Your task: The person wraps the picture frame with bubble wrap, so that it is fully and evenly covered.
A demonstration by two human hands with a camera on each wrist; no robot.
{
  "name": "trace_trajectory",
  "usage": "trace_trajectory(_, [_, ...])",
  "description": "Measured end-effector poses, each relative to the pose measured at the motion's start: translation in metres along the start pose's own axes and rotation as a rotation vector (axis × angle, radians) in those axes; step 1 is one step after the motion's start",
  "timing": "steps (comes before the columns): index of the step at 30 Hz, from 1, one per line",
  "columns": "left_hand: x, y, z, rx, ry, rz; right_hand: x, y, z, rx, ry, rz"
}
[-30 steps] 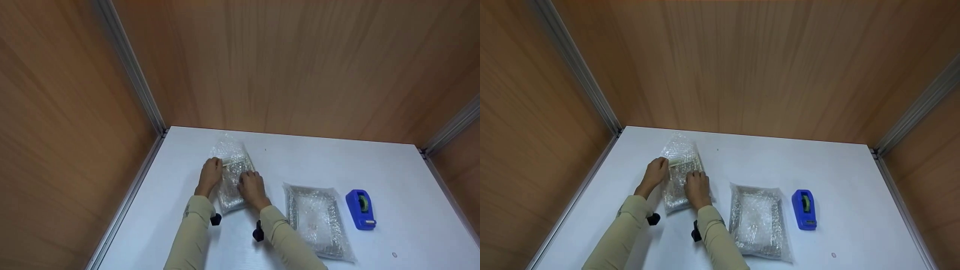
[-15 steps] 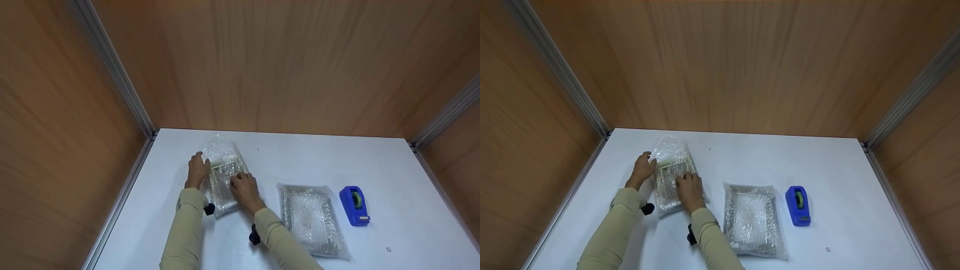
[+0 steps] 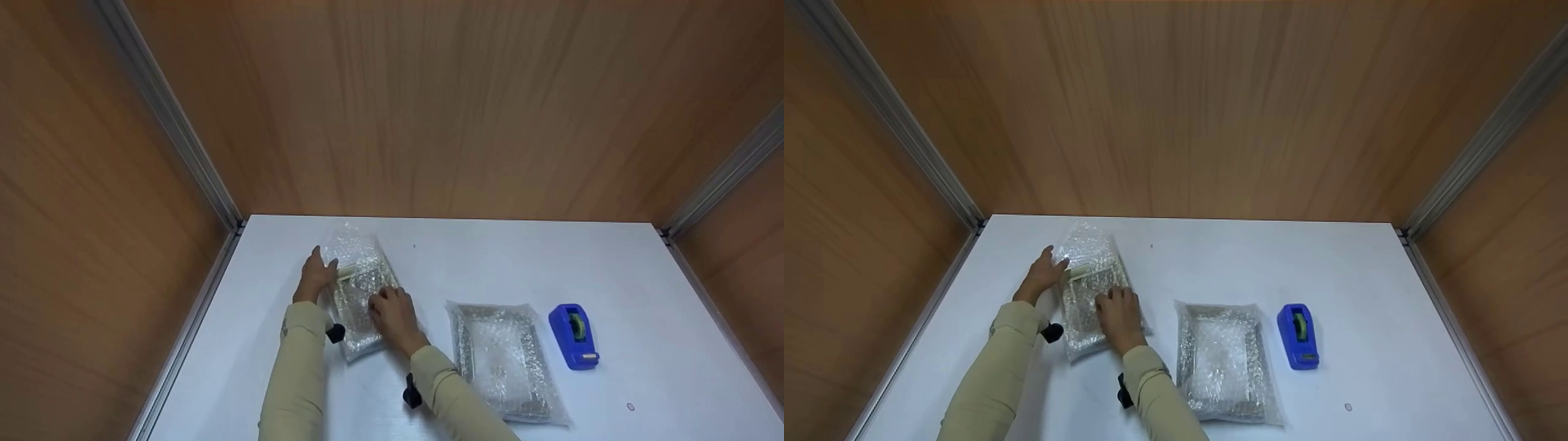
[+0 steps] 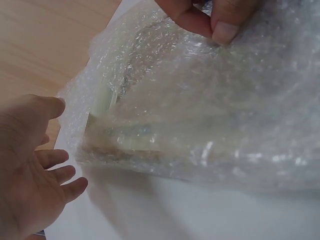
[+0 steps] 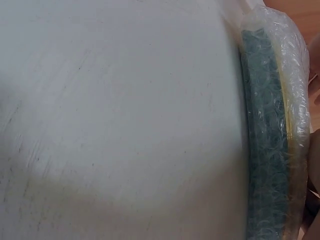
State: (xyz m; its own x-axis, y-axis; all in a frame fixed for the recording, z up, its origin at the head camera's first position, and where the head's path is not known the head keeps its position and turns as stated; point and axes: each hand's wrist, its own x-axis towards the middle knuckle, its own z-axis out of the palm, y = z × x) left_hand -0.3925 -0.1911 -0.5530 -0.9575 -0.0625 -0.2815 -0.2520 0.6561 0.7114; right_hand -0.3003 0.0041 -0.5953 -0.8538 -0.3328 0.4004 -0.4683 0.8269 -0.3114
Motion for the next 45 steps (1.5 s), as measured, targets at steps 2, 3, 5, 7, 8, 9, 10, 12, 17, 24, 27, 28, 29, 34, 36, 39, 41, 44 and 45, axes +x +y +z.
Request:
trace_trajectory(2, [0.001, -0.001, -0.001, 0.0, -0.002, 0.006, -0.001, -0.001, -0.001, 0.005, 0.001, 0.002])
trace_trajectory(3, [0.002, -0.001, -0.001, 0.001, -0.006, 0.011, -0.002, -0.001, -0.001, 0.008, 0.001, 0.005])
trace_trajectory(5, [0.003, -0.001, -0.001, -0.018, -0.013, 0.009, -0.002, -0.001, -0.002, 0.003, 0.005, 0.007])
trace_trajectory(7, [0.004, -0.002, 0.0, -0.039, -0.002, 0.015, -0.002, -0.002, -0.003, -0.001, 0.001, 0.012])
trace_trajectory(8, [0.005, -0.002, 0.0, -0.046, 0.009, 0.02, -0.003, -0.002, -0.003, -0.004, 0.001, 0.013])
trace_trajectory(9, [0.006, -0.002, 0.001, -0.043, 0.041, 0.039, -0.003, -0.002, -0.003, -0.007, 0.0, 0.013])
trace_trajectory(10, [0.007, -0.002, 0.002, -0.047, 0.058, 0.047, -0.003, -0.002, -0.003, -0.009, 0.001, 0.013])
trace_trajectory(12, [0.009, -0.002, 0.004, -0.03, 0.105, 0.069, -0.003, -0.002, -0.003, -0.006, 0.006, 0.013])
trace_trajectory(17, [0.007, 0.001, 0.008, -0.005, 0.163, 0.108, -0.006, -0.002, -0.001, -0.013, 0.055, -0.014])
trace_trajectory(24, [-0.002, 0.013, 0.013, 0.003, 0.14, 0.125, -0.01, -0.001, 0.001, -0.022, 0.047, 0.002])
trace_trajectory(27, [-0.001, 0.021, 0.014, 0.04, 0.144, 0.141, -0.011, 0.001, 0.001, -0.037, 0.064, -0.009])
trace_trajectory(28, [-0.001, 0.024, 0.014, 0.048, 0.148, 0.144, -0.011, 0.001, 0.002, -0.041, 0.072, -0.017])
trace_trajectory(29, [0.0, 0.026, 0.013, 0.064, 0.154, 0.15, -0.01, 0.0, 0.002, -0.045, 0.079, -0.024])
trace_trajectory(34, [0.0, 0.033, 0.012, 0.138, 0.19, 0.138, -0.01, -0.002, 0.005, -0.057, 0.096, -0.053])
trace_trajectory(36, [0.0, 0.033, 0.012, 0.148, 0.204, 0.129, -0.01, -0.004, 0.007, -0.056, 0.098, -0.06])
trace_trajectory(39, [-0.001, 0.031, 0.011, 0.126, 0.225, 0.135, -0.01, -0.006, 0.007, -0.051, 0.093, -0.06])
trace_trajectory(41, [-0.001, 0.03, 0.011, 0.121, 0.231, 0.16, -0.01, -0.007, 0.007, -0.047, 0.091, -0.057])
trace_trajectory(44, [-0.002, 0.032, 0.009, 0.138, 0.238, 0.2, -0.009, -0.008, 0.007, -0.045, 0.085, -0.052])
trace_trajectory(45, [-0.002, 0.033, 0.008, 0.149, 0.241, 0.211, -0.009, -0.008, 0.007, -0.047, 0.082, -0.051])
